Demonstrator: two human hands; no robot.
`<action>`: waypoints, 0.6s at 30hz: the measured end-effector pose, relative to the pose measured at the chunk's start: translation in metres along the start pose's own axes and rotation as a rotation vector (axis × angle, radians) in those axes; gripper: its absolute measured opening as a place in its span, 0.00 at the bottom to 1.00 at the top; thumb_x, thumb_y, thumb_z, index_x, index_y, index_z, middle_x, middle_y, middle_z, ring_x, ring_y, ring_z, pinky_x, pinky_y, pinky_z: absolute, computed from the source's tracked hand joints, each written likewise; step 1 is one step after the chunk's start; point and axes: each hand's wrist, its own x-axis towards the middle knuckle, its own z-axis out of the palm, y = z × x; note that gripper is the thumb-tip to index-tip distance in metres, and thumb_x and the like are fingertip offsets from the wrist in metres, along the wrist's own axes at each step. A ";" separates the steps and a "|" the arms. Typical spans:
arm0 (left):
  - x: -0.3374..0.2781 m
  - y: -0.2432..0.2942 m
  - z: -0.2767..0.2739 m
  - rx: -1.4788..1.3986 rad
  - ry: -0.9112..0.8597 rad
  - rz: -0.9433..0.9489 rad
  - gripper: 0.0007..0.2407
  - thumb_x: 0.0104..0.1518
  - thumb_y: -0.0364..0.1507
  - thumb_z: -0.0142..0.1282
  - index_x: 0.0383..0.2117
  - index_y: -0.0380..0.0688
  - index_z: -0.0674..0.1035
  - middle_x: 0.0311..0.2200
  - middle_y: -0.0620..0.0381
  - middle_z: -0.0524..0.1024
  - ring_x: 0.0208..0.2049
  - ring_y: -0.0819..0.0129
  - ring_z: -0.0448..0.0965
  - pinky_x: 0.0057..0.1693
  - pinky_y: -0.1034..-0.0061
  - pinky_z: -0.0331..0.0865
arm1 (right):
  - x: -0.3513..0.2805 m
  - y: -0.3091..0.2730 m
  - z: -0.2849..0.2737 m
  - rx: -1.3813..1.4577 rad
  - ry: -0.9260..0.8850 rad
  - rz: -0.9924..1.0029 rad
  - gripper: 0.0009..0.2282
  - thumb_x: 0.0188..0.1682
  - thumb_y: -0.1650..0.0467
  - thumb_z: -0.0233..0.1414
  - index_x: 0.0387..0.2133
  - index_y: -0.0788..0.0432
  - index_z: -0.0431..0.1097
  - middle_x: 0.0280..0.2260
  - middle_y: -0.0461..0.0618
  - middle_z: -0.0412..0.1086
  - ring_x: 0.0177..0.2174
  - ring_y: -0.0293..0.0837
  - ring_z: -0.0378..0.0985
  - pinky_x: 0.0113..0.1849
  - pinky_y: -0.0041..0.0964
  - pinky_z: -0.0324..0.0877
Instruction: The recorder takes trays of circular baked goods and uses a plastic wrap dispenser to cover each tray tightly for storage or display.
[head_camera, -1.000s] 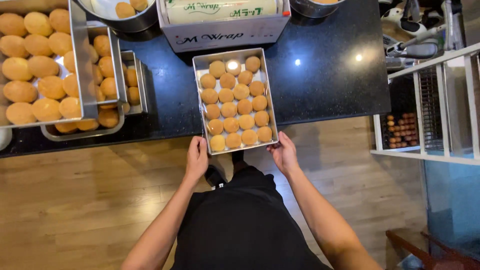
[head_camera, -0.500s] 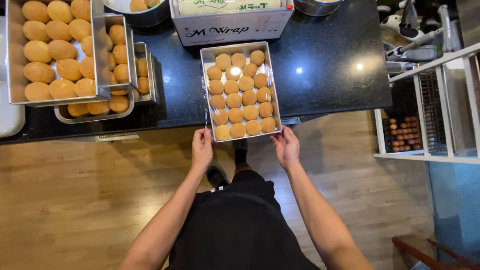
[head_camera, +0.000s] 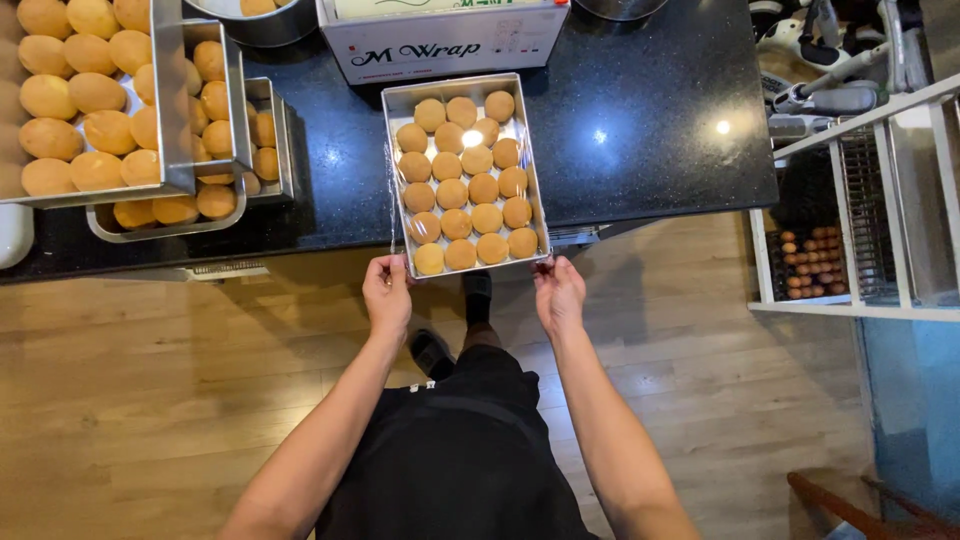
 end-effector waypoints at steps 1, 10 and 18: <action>0.000 -0.002 0.001 -0.032 0.015 -0.043 0.08 0.68 0.31 0.51 0.37 0.39 0.75 0.30 0.62 0.75 0.28 0.80 0.71 0.37 0.82 0.69 | 0.001 0.001 0.002 0.012 0.018 -0.018 0.07 0.59 0.69 0.50 0.40 0.63 0.66 0.36 0.50 0.71 0.39 0.45 0.74 0.47 0.43 0.71; -0.007 0.026 0.008 -0.235 0.042 -0.206 0.08 0.67 0.32 0.51 0.43 0.42 0.78 0.32 0.65 0.77 0.28 0.82 0.70 0.34 0.84 0.65 | -0.013 0.001 0.038 -0.013 0.076 -0.080 0.09 0.55 0.67 0.53 0.40 0.62 0.69 0.37 0.50 0.73 0.37 0.42 0.75 0.43 0.38 0.70; -0.010 0.012 0.013 -0.116 0.082 -0.161 0.08 0.66 0.32 0.54 0.41 0.40 0.80 0.31 0.63 0.77 0.29 0.82 0.71 0.36 0.84 0.67 | -0.008 0.010 0.017 -0.065 0.147 -0.155 0.06 0.54 0.70 0.56 0.35 0.62 0.68 0.35 0.50 0.74 0.36 0.40 0.77 0.44 0.38 0.74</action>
